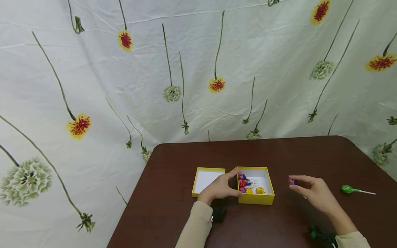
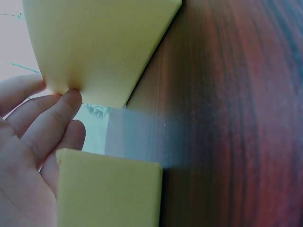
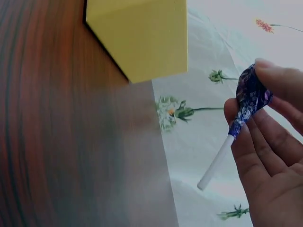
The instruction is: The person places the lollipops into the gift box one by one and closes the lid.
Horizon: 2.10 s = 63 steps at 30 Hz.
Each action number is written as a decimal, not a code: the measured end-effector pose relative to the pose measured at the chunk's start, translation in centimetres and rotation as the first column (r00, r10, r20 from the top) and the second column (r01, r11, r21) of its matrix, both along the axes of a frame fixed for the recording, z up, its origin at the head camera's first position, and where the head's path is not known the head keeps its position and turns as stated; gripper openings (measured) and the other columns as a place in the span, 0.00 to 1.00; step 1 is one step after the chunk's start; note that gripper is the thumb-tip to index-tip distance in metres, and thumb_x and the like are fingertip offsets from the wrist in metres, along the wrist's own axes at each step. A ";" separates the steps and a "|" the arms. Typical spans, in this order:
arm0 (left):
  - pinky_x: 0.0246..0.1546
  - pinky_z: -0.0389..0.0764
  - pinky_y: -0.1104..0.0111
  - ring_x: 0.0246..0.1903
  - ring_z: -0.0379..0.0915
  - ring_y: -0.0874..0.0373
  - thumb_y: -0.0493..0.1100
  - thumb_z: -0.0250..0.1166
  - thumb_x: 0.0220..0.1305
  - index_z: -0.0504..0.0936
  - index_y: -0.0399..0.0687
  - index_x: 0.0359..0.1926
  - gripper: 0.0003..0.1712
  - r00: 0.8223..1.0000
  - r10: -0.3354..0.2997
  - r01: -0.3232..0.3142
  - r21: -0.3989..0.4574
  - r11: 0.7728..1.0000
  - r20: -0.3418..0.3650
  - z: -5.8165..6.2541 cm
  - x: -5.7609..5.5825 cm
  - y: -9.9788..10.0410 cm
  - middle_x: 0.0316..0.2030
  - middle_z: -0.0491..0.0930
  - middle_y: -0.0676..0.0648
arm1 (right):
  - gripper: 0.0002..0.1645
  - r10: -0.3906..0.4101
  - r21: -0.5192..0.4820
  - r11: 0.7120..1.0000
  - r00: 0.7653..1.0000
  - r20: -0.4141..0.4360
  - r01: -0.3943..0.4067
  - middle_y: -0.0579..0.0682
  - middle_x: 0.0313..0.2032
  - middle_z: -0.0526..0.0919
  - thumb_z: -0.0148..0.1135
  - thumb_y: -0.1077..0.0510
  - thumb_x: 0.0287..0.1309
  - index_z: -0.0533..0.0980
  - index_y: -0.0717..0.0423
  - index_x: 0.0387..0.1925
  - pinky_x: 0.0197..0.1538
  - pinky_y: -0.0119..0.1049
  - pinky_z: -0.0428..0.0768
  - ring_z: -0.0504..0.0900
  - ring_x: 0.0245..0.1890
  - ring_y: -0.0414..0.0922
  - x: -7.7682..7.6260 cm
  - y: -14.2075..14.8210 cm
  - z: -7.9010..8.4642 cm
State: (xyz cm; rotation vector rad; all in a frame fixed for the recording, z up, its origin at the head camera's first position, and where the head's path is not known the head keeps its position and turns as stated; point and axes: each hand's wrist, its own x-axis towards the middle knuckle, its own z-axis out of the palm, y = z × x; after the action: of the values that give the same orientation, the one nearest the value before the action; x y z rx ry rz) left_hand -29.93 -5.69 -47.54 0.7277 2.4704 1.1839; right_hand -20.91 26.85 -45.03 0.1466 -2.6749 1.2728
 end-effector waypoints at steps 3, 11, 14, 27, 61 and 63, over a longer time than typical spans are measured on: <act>0.73 0.62 0.50 0.76 0.55 0.51 0.54 0.76 0.52 0.59 0.58 0.78 0.54 1.000 -0.002 0.002 0.002 1.000 0.000 0.0 0.1 0.0 0.77 0.58 0.54 | 0.22 -0.030 0.024 0.999 0.999 -0.038 0.031 0.58 0.44 0.88 0.71 0.56 0.59 0.82 0.62 0.53 0.32 0.28 0.81 0.79 0.35 0.24 -0.2 -0.5 0.0; 0.74 0.62 0.50 0.76 0.55 0.52 0.53 0.76 0.52 0.59 0.57 0.78 0.54 1.000 -0.003 0.003 0.002 1.000 0.001 0.1 0.3 -0.1 0.77 0.58 0.54 | 0.17 -0.018 0.003 1.000 0.999 -0.042 0.018 0.55 0.41 0.89 0.73 0.57 0.57 0.85 0.59 0.48 0.34 0.28 0.83 0.81 0.34 0.27 -0.5 -2.1 0.5; 0.74 0.61 0.50 0.76 0.54 0.52 0.53 0.76 0.52 0.59 0.57 0.78 0.54 1.000 -0.004 0.004 0.005 1.000 0.006 0.1 0.4 -0.2 0.77 0.58 0.54 | 0.17 0.008 -0.012 1.000 0.999 -0.038 -0.009 0.55 0.42 0.89 0.73 0.58 0.57 0.85 0.60 0.48 0.35 0.28 0.83 0.83 0.34 0.29 -0.7 -2.9 0.7; 0.73 0.63 0.50 0.75 0.57 0.52 0.54 0.75 0.52 0.59 0.57 0.78 0.54 1.000 0.003 -0.003 -0.002 1.000 -0.004 0.3 0.4 0.0 0.76 0.60 0.54 | 0.15 0.073 -0.006 0.997 0.997 -0.027 -0.073 0.53 0.42 0.89 0.74 0.57 0.55 0.85 0.56 0.45 0.37 0.27 0.82 0.83 0.38 0.39 -1.6 -5.9 1.4; 0.74 0.61 0.52 0.77 0.52 0.55 0.54 0.75 0.55 0.56 0.60 0.78 0.54 0.999 -0.025 0.024 0.023 0.999 0.022 0.0 0.1 -0.1 0.78 0.52 0.60 | 0.09 0.353 -0.002 0.936 0.936 -0.012 -0.353 0.50 0.37 0.88 0.72 0.62 0.56 0.86 0.59 0.39 0.38 0.28 0.83 0.83 0.36 0.40 -4.6 -11.0 -0.6; 0.74 0.61 0.52 0.76 0.53 0.55 0.55 0.75 0.55 0.57 0.59 0.78 0.54 1.000 -0.026 0.025 0.020 0.999 0.017 0.0 0.1 0.0 0.78 0.53 0.60 | 0.09 0.352 0.002 0.936 0.936 -0.011 -0.352 0.51 0.38 0.88 0.72 0.62 0.56 0.87 0.60 0.39 0.38 0.27 0.83 0.83 0.36 0.41 -4.6 -11.1 -0.8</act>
State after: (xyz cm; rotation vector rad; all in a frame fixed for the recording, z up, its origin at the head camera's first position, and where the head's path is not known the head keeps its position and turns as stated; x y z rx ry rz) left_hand -29.84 -5.73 -47.56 0.7489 2.4312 1.2016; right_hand -25.51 15.78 -45.83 0.6587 -2.7220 1.3564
